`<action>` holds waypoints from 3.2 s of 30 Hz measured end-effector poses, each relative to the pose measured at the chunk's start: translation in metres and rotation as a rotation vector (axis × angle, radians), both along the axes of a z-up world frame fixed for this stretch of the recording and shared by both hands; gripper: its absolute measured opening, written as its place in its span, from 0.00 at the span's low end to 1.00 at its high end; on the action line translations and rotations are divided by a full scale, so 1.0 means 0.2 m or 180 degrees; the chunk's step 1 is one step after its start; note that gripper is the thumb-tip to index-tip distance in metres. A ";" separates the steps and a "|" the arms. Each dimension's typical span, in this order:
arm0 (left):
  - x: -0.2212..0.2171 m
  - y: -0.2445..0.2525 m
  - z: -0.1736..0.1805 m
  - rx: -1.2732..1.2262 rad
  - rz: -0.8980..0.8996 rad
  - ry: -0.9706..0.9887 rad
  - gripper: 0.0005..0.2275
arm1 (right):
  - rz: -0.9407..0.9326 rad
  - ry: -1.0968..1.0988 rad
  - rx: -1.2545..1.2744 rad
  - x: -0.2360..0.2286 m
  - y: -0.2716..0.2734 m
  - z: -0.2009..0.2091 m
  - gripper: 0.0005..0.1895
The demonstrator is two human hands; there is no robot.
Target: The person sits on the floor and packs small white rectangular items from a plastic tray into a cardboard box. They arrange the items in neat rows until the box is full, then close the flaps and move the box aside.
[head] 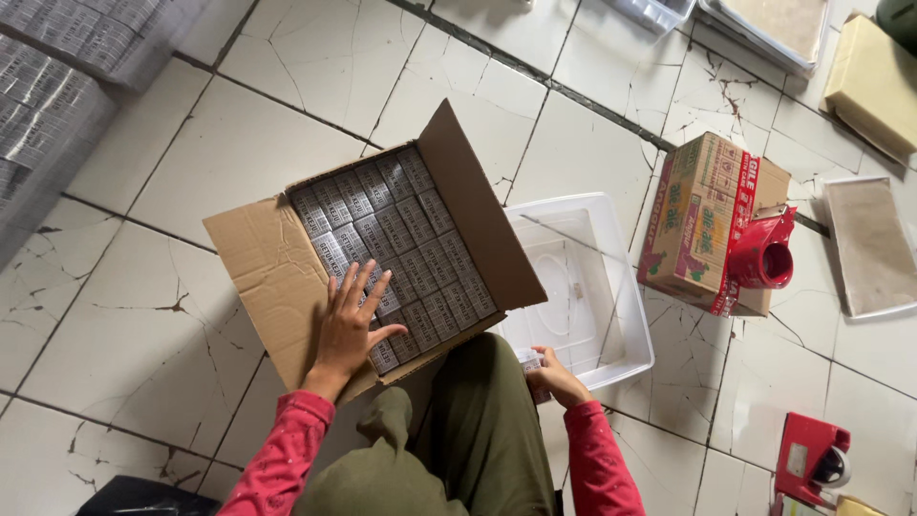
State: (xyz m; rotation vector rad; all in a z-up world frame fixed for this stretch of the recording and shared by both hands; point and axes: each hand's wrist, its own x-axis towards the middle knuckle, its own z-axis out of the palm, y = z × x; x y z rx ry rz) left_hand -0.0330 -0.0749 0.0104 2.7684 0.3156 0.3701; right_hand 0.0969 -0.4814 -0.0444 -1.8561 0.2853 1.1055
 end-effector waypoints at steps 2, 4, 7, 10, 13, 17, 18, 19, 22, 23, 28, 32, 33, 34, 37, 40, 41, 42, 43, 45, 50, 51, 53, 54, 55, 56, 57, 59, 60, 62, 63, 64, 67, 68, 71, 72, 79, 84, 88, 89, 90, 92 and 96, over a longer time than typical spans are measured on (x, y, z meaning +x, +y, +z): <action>0.00 -0.02 0.04 -0.0421 0.0032 0.0005 0.42 | -0.0048 0.0079 0.0314 -0.01 -0.03 0.01 0.46; 0.04 -0.07 0.09 -0.0565 -0.0017 -0.0082 0.41 | -0.0091 0.0044 0.0517 0.00 0.03 0.10 0.45; 0.06 -0.15 0.15 -0.0953 -0.0205 -0.0225 0.40 | -0.0633 0.0238 0.0905 0.03 -0.21 -0.08 0.33; 0.09 -0.20 0.34 -0.1645 -0.0339 -0.0510 0.35 | -0.0684 0.0451 0.2414 0.19 -0.17 0.27 0.28; 0.16 -0.28 0.48 -0.2820 -0.0300 -0.0403 0.28 | -0.0235 0.0671 0.3624 0.19 0.37 0.88 0.44; 0.36 -0.18 0.41 -0.3394 0.0311 0.0269 0.22 | -0.0549 0.0994 0.2293 0.22 0.96 0.87 0.19; 0.38 -0.10 0.33 -0.3386 0.0313 0.0268 0.22 | -0.0546 0.0996 0.2300 0.26 1.05 0.82 0.19; 0.40 0.00 0.25 -0.3193 0.0588 0.0403 0.22 | -0.0546 0.1246 0.2304 0.31 1.13 0.78 0.19; 0.44 0.15 0.02 -0.2675 0.0870 0.0260 0.20 | -0.0114 0.0548 0.1751 0.32 1.37 0.71 0.19; 0.45 0.16 -0.07 -0.2359 0.0857 0.0005 0.18 | 0.0286 -0.0391 0.1167 0.30 1.43 0.70 0.19; 0.38 0.11 -0.22 -0.0932 0.0380 0.0335 0.19 | 0.1649 -0.1875 -0.0629 0.26 1.45 0.40 0.28; 0.32 -0.02 0.20 -0.0266 0.0200 0.0403 0.32 | 0.1271 -0.2143 -0.0515 0.31 1.42 0.49 0.26; 0.33 -0.06 0.17 -0.0266 0.0200 0.0395 0.32 | 0.1270 -0.2151 -0.0516 0.34 1.39 0.49 0.26; 0.33 -0.09 0.14 -0.0242 -0.0010 0.0383 0.44 | 0.1350 -0.2357 -0.0739 0.37 1.36 0.48 0.30; 0.33 -0.15 -0.05 -0.0069 -0.0065 0.0245 0.49 | 0.1286 -0.2450 -0.0716 0.37 1.33 0.42 0.33; 0.34 -0.15 -0.12 0.0158 0.0062 0.0091 0.44 | 0.1196 -0.2585 -0.0549 0.41 1.29 0.35 0.28; 0.35 -0.14 -0.11 0.0228 0.0050 0.0060 0.45 | 0.1268 -0.2835 -0.0631 0.44 1.29 0.32 0.23; 0.36 -0.16 -0.08 0.0233 0.0049 0.0060 0.45 | 0.1265 -0.2836 -0.0627 0.42 1.28 0.43 0.23; 0.37 -0.19 -0.06 0.0442 -0.0006 0.0134 0.46 | 0.1159 -0.3100 -0.0740 0.41 1.27 0.53 0.21; 0.37 -0.24 -0.06 0.0638 -0.0065 0.0224 0.48 | 0.1056 -0.3343 -0.0862 0.41 1.25 0.55 0.18; 0.38 -0.32 -0.18 0.1012 -0.0209 0.0007 0.48 | 0.1277 -0.3273 -0.1286 0.51 1.24 0.27 0.15; 0.37 -0.33 -0.16 0.1003 -0.0221 0.0026 0.48 | 0.1277 -0.3249 -0.1293 0.50 1.21 0.18 0.15; 0.37 -0.33 -0.12 0.0980 -0.0214 0.0309 0.45 | 0.1720 -0.4258 -0.1355 0.50 1.16 0.00 0.12; 0.37 -0.28 -0.03 0.0990 -0.0223 0.0297 0.45 | 0.1703 -0.4267 -0.1358 0.46 1.12 0.16 0.12; 0.38 -0.24 0.05 0.0651 -0.0186 0.0534 0.44 | 0.1412 -0.4243 -0.0834 0.42 1.08 0.32 0.14; 0.39 -0.20 0.13 0.0311 -0.0148 0.0769 0.43 | 0.1120 -0.4197 -0.0314 0.38 1.04 0.48 0.17; 0.40 -0.06 0.22 0.0309 -0.0145 0.0771 0.43 | 0.1123 -0.4195 -0.0313 0.34 0.90 0.57 0.17; 0.41 0.21 0.39 -0.0102 0.0617 0.0600 0.41 | 0.1309 -0.2594 -0.0861 0.27 0.62 0.76 0.10; 0.42 0.34 0.33 -0.0108 0.0613 0.0617 0.41 | 0.1311 -0.2576 -0.0866 0.25 0.53 0.67 0.10; 0.46 0.61 0.21 -0.0396 0.1157 0.0537 0.42 | 0.0792 -0.1702 -0.0611 0.23 0.34 0.52 0.29; 0.47 0.64 0.13 -0.0389 0.1148 0.0512 0.42 | 0.0779 -0.1725 -0.0607 0.21 0.34 0.34 0.29; 0.48 0.67 0.05 -0.0404 0.1006 0.0590 0.42 | 0.0259 -0.1754 0.0115 0.19 0.34 0.16 0.33; 0.46 0.68 -0.05 -0.0277 0.0799 0.0702 0.42 | -0.0145 -0.2152 0.0724 0.17 0.46 -0.05 0.36; 0.43 0.67 -0.06 -0.0169 0.0727 0.0730 0.40 | -0.0017 -0.2550 0.0576 0.15 0.51 -0.06 0.35; 0.45 0.68 -0.08 -0.0164 0.0821 0.0744 0.42 | 0.0891 -0.3233 0.0974 0.13 0.52 0.13 0.47; 0.45 0.68 -0.06 -0.0166 0.0828 0.0739 0.42 | 0.0899 -0.3237 0.0975 0.14 0.54 0.15 0.47; 0.43 0.65 0.01 -0.0224 0.0730 0.0785 0.41 | 0.1230 -0.3404 0.0697 0.12 0.62 0.20 0.42; 0.24 0.62 0.30 -0.0244 0.0866 0.0650 0.36 | 0.2614 -0.4213 -0.0878 0.16 0.61 0.31 0.42; -0.08 0.72 0.31 -0.1343 0.2510 0.0379 0.41 | 0.2778 -0.4211 -0.0454 0.17 0.59 0.27 0.37; -0.17 0.79 0.21 -0.1640 0.2510 0.0101 0.40 | 0.2279 -0.3558 0.0395 0.18 0.59 0.28 0.42; -0.14 0.69 0.32 -0.1634 0.2493 0.0089 0.40 | 0.2261 -0.3574 0.0392 0.16 0.60 0.24 0.42; -0.09 0.48 0.51 -0.2200 0.2017 -0.0691 0.25 | 0.1498 -0.2859 0.0852 0.13 0.62 0.17 0.46; 0.17 0.09 0.45 -0.1778 0.0330 -0.1211 0.31 | 0.1507 -0.3012 0.0554 0.15 0.61 0.10 0.42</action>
